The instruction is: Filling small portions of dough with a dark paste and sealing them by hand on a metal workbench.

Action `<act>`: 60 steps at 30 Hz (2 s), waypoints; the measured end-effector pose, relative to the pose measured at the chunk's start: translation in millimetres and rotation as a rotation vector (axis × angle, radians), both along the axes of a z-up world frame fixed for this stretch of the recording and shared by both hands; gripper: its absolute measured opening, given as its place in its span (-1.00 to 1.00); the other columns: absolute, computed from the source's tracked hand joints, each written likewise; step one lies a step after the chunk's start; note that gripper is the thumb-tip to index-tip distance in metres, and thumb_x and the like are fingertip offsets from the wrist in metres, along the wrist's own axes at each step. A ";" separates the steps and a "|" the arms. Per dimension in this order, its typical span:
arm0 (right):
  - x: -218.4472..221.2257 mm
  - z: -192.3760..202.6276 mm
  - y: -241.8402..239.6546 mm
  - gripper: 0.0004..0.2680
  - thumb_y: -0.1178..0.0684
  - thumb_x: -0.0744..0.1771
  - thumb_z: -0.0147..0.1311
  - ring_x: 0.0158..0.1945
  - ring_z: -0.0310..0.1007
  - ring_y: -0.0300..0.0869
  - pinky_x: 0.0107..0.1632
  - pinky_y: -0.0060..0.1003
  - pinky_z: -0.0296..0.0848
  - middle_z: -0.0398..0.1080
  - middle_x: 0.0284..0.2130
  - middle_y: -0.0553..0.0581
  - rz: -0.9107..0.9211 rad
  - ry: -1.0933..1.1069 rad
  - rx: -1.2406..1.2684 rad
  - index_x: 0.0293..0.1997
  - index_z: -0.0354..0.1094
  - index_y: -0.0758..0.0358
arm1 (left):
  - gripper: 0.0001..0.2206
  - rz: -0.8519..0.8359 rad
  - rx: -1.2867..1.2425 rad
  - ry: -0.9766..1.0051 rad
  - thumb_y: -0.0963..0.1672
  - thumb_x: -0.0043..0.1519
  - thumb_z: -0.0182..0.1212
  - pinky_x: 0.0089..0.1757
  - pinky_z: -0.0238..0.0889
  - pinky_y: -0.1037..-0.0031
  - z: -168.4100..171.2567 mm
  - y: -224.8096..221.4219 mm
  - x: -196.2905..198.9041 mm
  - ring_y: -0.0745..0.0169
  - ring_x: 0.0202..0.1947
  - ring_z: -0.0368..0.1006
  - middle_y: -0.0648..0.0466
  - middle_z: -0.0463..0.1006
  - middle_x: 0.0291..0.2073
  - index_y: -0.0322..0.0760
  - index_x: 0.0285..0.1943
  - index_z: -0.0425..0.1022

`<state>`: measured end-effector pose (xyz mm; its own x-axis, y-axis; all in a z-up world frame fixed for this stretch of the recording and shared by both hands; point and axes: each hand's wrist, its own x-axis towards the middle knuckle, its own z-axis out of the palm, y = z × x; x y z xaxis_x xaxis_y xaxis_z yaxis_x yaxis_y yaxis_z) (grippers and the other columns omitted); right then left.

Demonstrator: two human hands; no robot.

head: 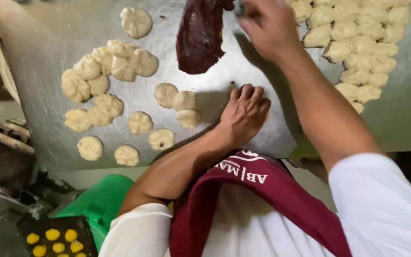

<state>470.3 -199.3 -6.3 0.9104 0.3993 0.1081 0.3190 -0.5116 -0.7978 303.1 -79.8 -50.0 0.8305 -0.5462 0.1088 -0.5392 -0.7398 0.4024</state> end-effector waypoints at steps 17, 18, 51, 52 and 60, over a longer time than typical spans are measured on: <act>21.9 56.0 -23.4 -0.87 0.04 0.33 0.37 -0.13 0.51 -0.27 -0.12 -0.28 0.50 0.48 -0.25 -0.06 -0.184 0.246 -0.135 -0.16 0.46 0.02 | -0.50 1.211 -1.631 1.094 -0.23 0.12 0.32 -0.06 0.49 0.29 37.2 34.7 -76.4 -0.06 -0.05 0.55 -0.24 0.60 0.00 -0.52 0.30 0.41; -3.1 55.4 -23.0 -0.87 0.04 0.33 0.37 -0.13 0.51 -0.27 -0.12 -0.28 0.50 0.48 -0.25 -0.06 -0.171 0.242 -0.143 -0.16 0.46 0.02 | -0.50 1.215 -1.647 1.087 -0.23 0.12 0.32 -0.06 0.49 0.29 38.0 36.3 -68.0 -0.06 -0.05 0.55 -0.24 0.60 0.00 -0.52 0.30 0.41; -142.9 3.9 -67.1 -0.79 0.27 0.29 0.25 -0.21 0.47 -0.07 -0.17 -0.25 0.49 0.48 -0.20 0.24 0.370 -0.015 -0.107 0.01 0.60 0.34 | -0.89 0.677 -0.649 0.106 -0.16 0.19 0.37 -0.32 0.40 0.49 -3.1 -2.9 -55.9 0.31 -0.35 0.41 0.16 0.42 -0.34 -0.13 -0.13 0.71; -138.7 0.3 -70.2 -0.84 0.28 0.30 0.26 -0.22 0.49 -0.07 -0.17 -0.23 0.50 0.52 -0.23 0.23 0.392 -0.057 -0.117 -0.04 0.61 0.32 | -0.84 0.588 -0.644 0.026 -0.13 0.23 0.38 -0.31 0.47 0.42 2.9 0.7 -59.0 0.18 -0.30 0.44 0.02 0.42 -0.25 -0.22 -0.05 0.62; -131.3 11.4 -71.0 -0.85 0.35 0.30 0.33 -0.16 0.56 -0.01 -0.08 -0.23 0.55 0.56 -0.19 0.35 0.504 -0.046 0.079 -0.07 0.58 0.47 | -0.72 0.561 -0.597 -0.066 -0.30 0.20 0.39 -0.38 0.52 0.48 -8.2 -5.5 -61.4 0.19 -0.34 0.45 0.03 0.45 -0.23 -0.13 0.03 0.60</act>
